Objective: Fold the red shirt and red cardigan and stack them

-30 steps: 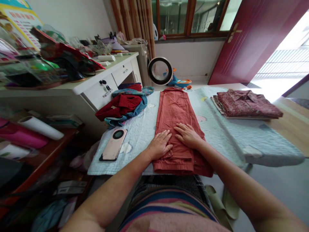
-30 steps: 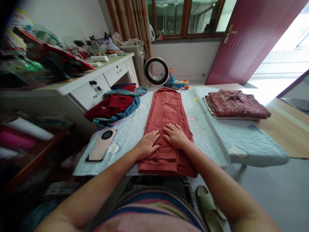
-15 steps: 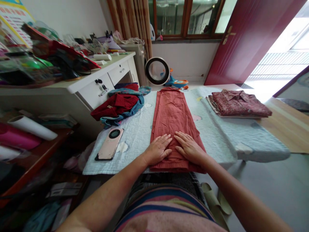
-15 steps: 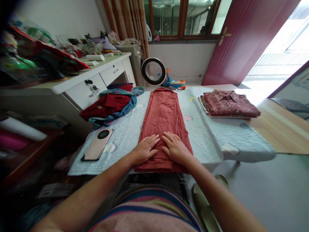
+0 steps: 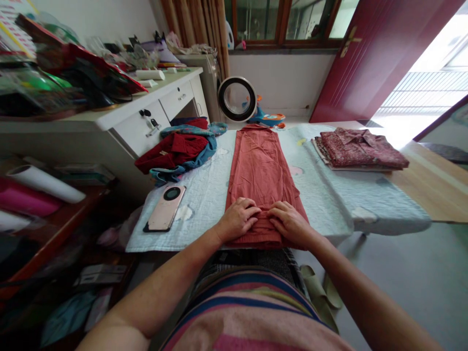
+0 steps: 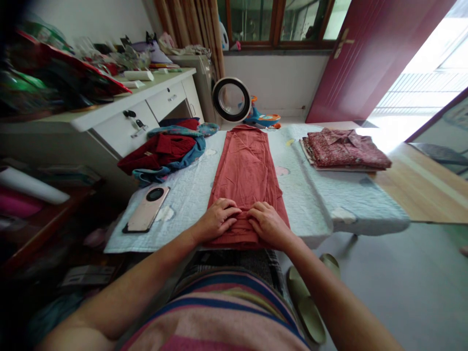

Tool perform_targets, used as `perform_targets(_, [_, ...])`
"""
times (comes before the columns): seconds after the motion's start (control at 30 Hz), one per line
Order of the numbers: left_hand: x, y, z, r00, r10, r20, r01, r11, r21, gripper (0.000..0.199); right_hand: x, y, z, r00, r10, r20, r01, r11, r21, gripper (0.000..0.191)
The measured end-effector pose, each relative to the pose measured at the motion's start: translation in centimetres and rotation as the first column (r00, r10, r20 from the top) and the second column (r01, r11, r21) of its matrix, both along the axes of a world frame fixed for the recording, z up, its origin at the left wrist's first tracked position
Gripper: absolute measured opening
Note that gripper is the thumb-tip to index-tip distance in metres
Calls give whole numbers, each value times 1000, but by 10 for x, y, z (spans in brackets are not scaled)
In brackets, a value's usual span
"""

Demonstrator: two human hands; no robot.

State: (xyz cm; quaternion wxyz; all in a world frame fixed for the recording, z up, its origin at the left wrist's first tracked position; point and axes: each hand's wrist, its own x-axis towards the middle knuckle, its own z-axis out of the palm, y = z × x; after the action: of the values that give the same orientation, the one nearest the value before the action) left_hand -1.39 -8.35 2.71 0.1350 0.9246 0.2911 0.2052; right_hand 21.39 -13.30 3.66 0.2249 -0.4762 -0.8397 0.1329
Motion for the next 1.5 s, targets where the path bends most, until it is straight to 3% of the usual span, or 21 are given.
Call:
perform_targets(0.17, [3,-7,5,996,-85,-31,86,996,9,22,2,-2,-3,998,27,-48,-28,1000,-7,16])
perform_targets(0.3, [3,-16,14,984,-161,-78,157,986,-51,17,-1,-12,5,994,17,-104,-16,1000,7,12])
perform_targets(0.43, [0,-22,20,981,-164,-103,158,985,-65,36,-4,-23,15,995,81,-54,-84,995,-58,3])
perform_targets(0.63, [-2,-28,17,974,-182,-133,178,983,-46,61,-5,-30,23,990,126,58,-117,985,-129,32])
perform_targets(0.83, [1,-35,21,958,-151,-242,156,988,4,73,-8,-39,16,978,91,190,-77,994,-80,57])
perform_targets(1.23, [8,-48,23,923,-63,-379,110,989,103,76,-10,-36,10,989,47,138,-41,998,-44,21])
perform_targets(1.37, [12,-56,24,922,-11,-387,73,987,146,62,-11,-36,11,991,37,129,-32,999,-38,14])
perform_targets(1.5, [14,-61,24,943,-11,-333,69,984,162,45,-10,-37,12,993,42,114,-38,999,-35,18])
